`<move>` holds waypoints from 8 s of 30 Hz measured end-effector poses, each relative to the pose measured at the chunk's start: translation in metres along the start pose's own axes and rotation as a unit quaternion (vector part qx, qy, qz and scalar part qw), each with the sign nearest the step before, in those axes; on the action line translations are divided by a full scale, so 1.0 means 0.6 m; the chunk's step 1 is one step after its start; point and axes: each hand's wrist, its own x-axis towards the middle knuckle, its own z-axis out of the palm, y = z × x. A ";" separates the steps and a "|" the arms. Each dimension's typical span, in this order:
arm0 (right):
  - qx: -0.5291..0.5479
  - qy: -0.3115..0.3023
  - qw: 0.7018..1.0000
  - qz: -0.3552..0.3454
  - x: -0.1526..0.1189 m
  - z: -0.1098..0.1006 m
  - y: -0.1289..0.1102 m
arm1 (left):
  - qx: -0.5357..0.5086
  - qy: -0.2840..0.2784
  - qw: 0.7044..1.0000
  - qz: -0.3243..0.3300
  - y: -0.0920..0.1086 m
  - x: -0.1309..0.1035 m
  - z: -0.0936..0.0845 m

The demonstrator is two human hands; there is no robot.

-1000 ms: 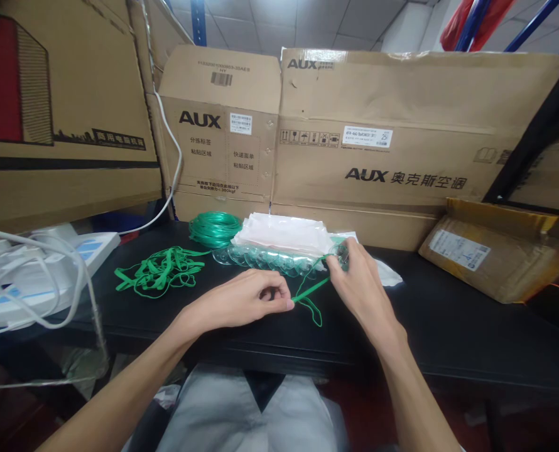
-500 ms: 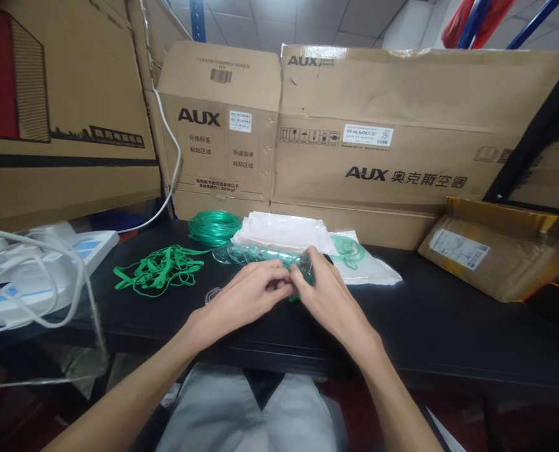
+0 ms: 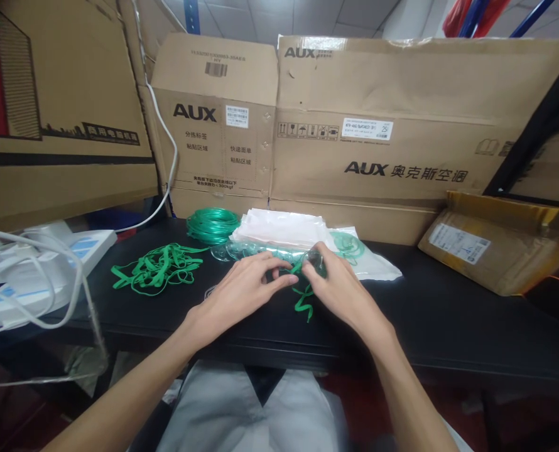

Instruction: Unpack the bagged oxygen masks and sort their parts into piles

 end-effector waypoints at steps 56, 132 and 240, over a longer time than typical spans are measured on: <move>0.061 -0.113 0.991 -0.043 0.000 0.016 -0.010 | 0.113 -0.069 0.990 -0.042 -0.012 -0.007 0.020; 0.267 -0.050 0.962 -0.013 -0.013 0.000 -0.056 | -0.250 -0.055 0.967 -0.015 0.011 0.004 -0.081; 0.207 -0.085 0.972 -0.067 -0.012 -0.007 -0.035 | -0.071 -0.013 0.993 0.093 -0.013 0.015 -0.067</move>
